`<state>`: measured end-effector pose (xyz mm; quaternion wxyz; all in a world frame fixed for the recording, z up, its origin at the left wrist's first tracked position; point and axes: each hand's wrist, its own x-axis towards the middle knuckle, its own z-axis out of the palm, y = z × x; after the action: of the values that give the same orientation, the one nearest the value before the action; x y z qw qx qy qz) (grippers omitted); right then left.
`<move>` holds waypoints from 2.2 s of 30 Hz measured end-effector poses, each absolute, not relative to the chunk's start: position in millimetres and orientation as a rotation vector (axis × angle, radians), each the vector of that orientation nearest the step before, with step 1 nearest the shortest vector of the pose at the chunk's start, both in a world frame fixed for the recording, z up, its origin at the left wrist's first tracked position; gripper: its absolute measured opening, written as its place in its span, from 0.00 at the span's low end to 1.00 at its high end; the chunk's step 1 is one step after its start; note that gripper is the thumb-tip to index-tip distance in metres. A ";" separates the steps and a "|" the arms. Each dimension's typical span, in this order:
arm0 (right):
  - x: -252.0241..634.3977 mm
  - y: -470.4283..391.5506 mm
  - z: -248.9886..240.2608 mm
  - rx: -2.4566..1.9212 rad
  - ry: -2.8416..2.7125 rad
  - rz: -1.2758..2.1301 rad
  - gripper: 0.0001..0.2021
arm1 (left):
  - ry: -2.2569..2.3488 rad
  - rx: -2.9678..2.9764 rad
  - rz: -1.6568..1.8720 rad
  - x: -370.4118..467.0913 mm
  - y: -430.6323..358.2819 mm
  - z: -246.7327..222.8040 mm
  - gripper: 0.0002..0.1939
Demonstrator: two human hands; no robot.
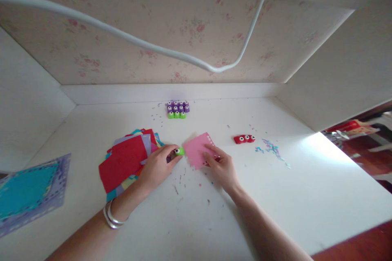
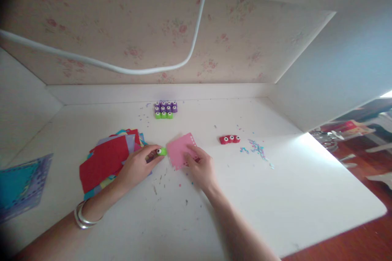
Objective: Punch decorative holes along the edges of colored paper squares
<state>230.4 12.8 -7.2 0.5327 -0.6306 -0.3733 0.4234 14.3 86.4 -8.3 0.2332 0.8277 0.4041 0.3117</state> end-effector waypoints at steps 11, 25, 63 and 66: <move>228.3 13.8 -12.7 -1.507 -0.900 0.956 0.21 | 1.096 2.235 0.883 12.3 85.8 -12.5 0.12; 225.8 12.5 -14.2 -1.562 -1.082 0.878 0.16 | 1.046 2.234 0.873 14.5 86.5 -10.2 0.10; 245.8 10.1 -5.8 -1.581 -2.021 0.121 0.12 | 0.962 2.330 0.863 16.1 82.4 -0.9 0.11; 245.2 10.0 -5.4 -1.578 -2.019 0.109 0.12 | 0.964 2.330 0.856 16.3 82.0 0.2 0.10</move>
<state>245.2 10.0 -5.4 0.2844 -0.5898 -0.7547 0.0407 16.3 82.0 0.2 0.2370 0.8501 0.3517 0.3122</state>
